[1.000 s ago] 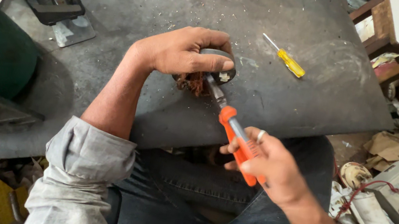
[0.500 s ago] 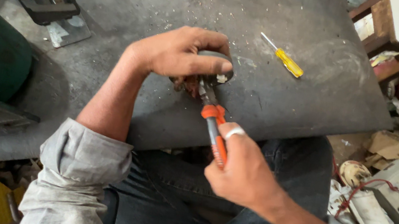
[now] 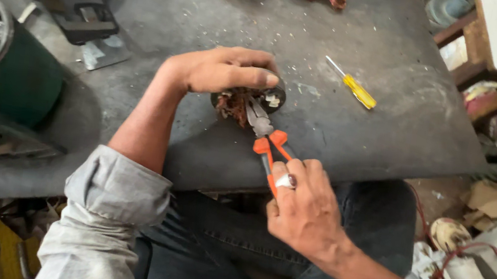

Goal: The person uses pliers and a screwdriver to remove copper windings from a motor stator. They repeatedly pry and pull the windings from the slots, rotating the stator to access different sections. The removed copper is placed on the workbench.

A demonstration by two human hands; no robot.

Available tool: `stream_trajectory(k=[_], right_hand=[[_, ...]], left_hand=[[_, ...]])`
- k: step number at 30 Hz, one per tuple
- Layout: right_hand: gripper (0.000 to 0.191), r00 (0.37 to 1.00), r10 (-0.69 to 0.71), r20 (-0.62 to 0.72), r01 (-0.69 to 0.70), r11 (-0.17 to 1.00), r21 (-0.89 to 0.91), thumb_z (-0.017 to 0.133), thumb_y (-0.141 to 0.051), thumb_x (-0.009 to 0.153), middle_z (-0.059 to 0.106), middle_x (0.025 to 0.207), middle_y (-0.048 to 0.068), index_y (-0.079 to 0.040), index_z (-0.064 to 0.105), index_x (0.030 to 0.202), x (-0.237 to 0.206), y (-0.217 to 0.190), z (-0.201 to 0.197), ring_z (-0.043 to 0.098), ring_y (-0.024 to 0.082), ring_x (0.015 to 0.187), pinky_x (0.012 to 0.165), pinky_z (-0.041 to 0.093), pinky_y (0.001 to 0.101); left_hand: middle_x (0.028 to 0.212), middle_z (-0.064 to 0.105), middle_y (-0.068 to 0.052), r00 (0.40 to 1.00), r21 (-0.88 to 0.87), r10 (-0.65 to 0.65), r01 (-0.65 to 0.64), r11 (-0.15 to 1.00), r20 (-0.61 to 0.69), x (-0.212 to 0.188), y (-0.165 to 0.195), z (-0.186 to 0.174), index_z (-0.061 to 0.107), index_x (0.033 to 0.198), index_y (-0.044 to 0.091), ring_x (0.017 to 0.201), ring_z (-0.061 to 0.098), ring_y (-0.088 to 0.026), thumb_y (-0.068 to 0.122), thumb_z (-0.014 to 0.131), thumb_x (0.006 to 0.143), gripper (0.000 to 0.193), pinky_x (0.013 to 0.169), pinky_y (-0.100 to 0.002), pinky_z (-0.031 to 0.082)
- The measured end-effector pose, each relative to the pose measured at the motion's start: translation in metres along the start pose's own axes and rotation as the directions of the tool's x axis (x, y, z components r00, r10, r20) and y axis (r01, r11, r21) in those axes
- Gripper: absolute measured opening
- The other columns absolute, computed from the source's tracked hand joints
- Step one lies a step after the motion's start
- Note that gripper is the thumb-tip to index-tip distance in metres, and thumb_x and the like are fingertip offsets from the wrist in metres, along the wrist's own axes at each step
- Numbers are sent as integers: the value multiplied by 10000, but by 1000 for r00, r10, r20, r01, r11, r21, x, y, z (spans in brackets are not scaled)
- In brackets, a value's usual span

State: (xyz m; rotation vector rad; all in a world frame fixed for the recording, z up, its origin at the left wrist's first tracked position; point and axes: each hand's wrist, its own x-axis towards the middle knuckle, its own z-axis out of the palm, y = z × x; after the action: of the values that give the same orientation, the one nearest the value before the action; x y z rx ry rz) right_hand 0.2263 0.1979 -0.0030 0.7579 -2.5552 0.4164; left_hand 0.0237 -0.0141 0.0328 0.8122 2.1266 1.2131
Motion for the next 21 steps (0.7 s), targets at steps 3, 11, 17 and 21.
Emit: stream_trajectory(k=[3,11,17,21], right_hand=[[472,997,-83,3,83,996,-24,708,-50,571,613,954,143,-10,671,1040,0,21,-7,588,355,892,752,501,465],[500,995,-76,64,86,981,-173,746,-138,615,637,997,88,-50,691,1104,8,50,3,638,323,1015,845,509,466],[535,994,-56,93,75,976,-203,751,-152,627,640,1014,79,-59,686,1149,9,48,14,626,316,1052,888,505,465],[542,991,-73,115,92,980,-176,743,-193,632,642,1080,92,-74,676,1157,6,59,17,616,317,1105,924,487,478]], left_hand=[[1277,674,-144,994,46,99,-97,994,-44,9,-7,2,699,1345,181,1128,642,-387,450,560,1014,449,896,-486,495],[982,824,-137,979,215,-21,66,974,-204,11,0,1,822,1047,100,931,782,-279,707,606,754,708,836,-392,584],[1009,767,-218,961,352,-22,121,928,-274,-1,4,-7,729,1097,4,972,741,-326,783,678,698,876,863,-401,561],[1024,816,-222,978,375,-59,133,918,-202,-3,2,-10,802,1079,5,992,793,-327,766,602,664,890,872,-407,588]])
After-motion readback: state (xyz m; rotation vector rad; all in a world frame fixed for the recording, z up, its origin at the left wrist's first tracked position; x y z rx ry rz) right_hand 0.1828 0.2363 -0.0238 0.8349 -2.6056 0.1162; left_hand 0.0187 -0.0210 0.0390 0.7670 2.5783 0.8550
